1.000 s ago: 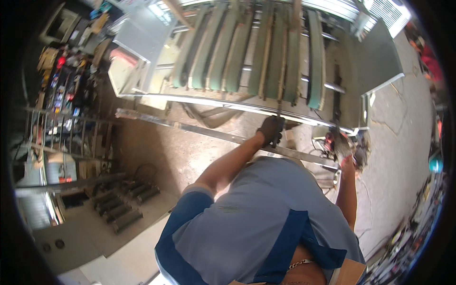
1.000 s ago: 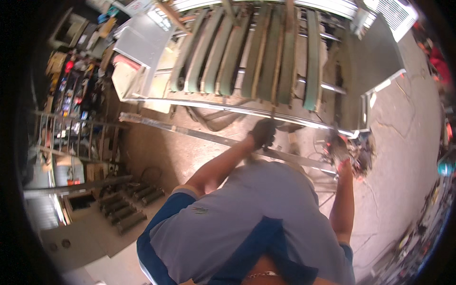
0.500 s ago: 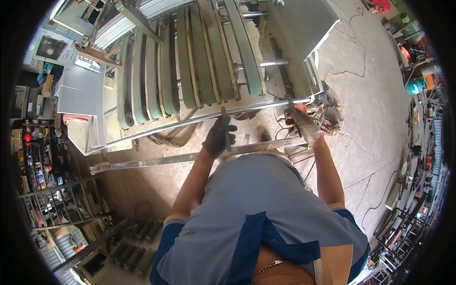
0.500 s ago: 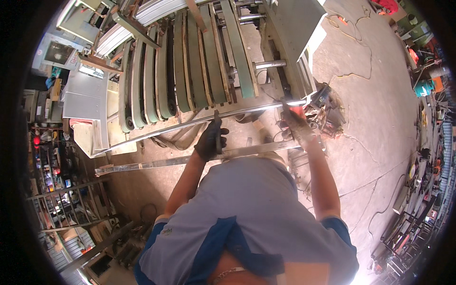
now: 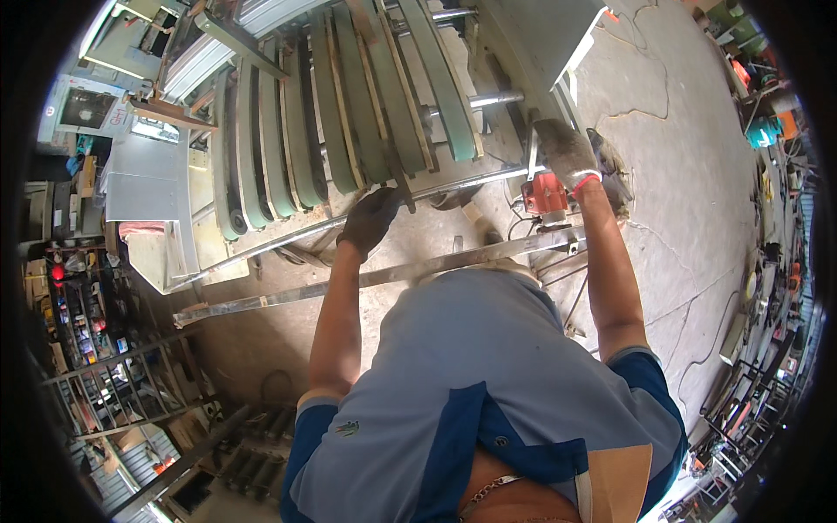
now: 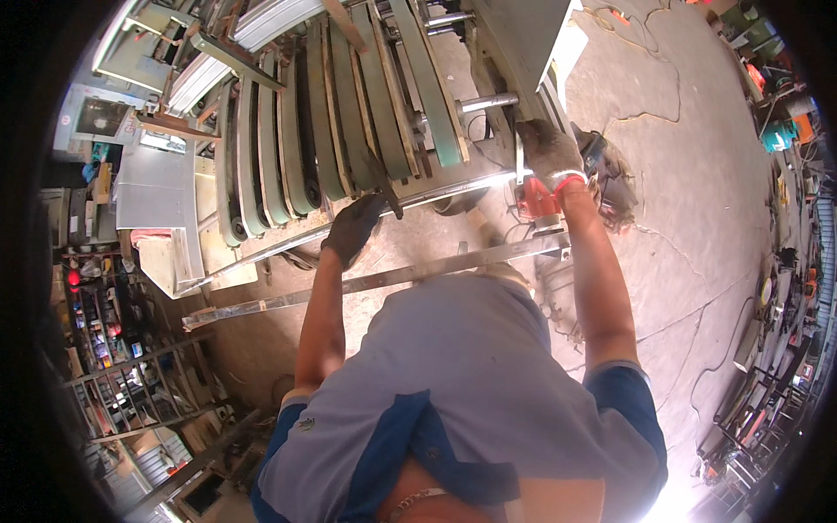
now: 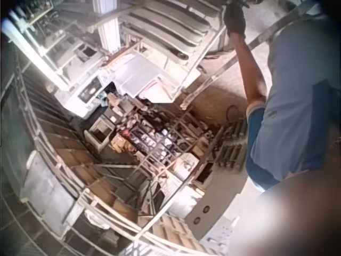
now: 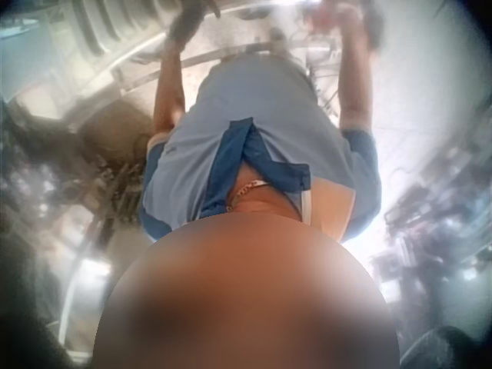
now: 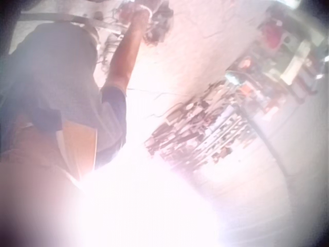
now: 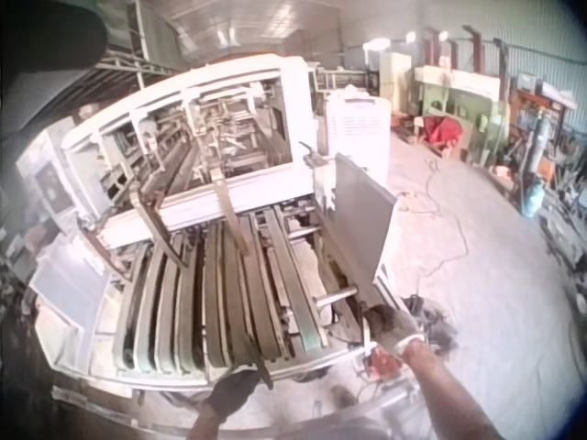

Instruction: The person assembles a metal frame by aligning and clamping metal bars together. They use a clamp to secure the bars, then pick up a power tool and apply it to the joint. The person continues to adjust and secure the frame components.

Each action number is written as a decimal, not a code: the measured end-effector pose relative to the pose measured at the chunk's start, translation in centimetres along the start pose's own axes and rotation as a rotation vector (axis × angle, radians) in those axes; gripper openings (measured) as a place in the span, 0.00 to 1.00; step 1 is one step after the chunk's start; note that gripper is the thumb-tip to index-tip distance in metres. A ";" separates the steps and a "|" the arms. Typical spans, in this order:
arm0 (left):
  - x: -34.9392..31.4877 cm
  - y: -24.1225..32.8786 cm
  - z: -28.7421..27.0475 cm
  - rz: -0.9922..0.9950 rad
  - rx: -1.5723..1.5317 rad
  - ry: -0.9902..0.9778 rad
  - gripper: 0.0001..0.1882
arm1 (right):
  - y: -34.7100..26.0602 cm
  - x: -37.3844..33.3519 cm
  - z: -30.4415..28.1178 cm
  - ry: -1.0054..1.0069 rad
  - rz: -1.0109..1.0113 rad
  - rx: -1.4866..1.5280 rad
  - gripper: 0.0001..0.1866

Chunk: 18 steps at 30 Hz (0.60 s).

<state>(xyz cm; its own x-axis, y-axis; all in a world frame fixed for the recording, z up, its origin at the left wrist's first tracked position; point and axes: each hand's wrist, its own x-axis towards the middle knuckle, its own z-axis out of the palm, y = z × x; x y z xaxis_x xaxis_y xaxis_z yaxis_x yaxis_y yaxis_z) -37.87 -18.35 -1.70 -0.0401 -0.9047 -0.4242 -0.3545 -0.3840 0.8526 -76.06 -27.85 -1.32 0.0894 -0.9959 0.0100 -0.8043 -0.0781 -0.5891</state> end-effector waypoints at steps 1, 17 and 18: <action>-0.1 0.2 -0.1 0.046 0.116 -0.002 0.25 | 0.2 0.2 0.6 -0.063 -0.155 -0.486 0.17; 2.4 -2.6 0.3 0.201 0.795 -0.098 0.27 | 8.7 -11.6 1.9 0.302 0.038 -0.161 0.18; 2.5 -2.4 0.7 0.197 0.768 -0.072 0.28 | 9.8 -12.6 2.4 0.341 0.097 -0.171 0.19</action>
<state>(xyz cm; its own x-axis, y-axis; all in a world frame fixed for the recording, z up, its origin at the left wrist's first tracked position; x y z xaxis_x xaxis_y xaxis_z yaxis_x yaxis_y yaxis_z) -37.73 -19.55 -5.04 -0.2199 -0.9187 -0.3281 -0.8783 0.0401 0.4764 -83.65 -16.00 -9.20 -0.1691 -0.9546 0.2453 -0.8884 0.0398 -0.4574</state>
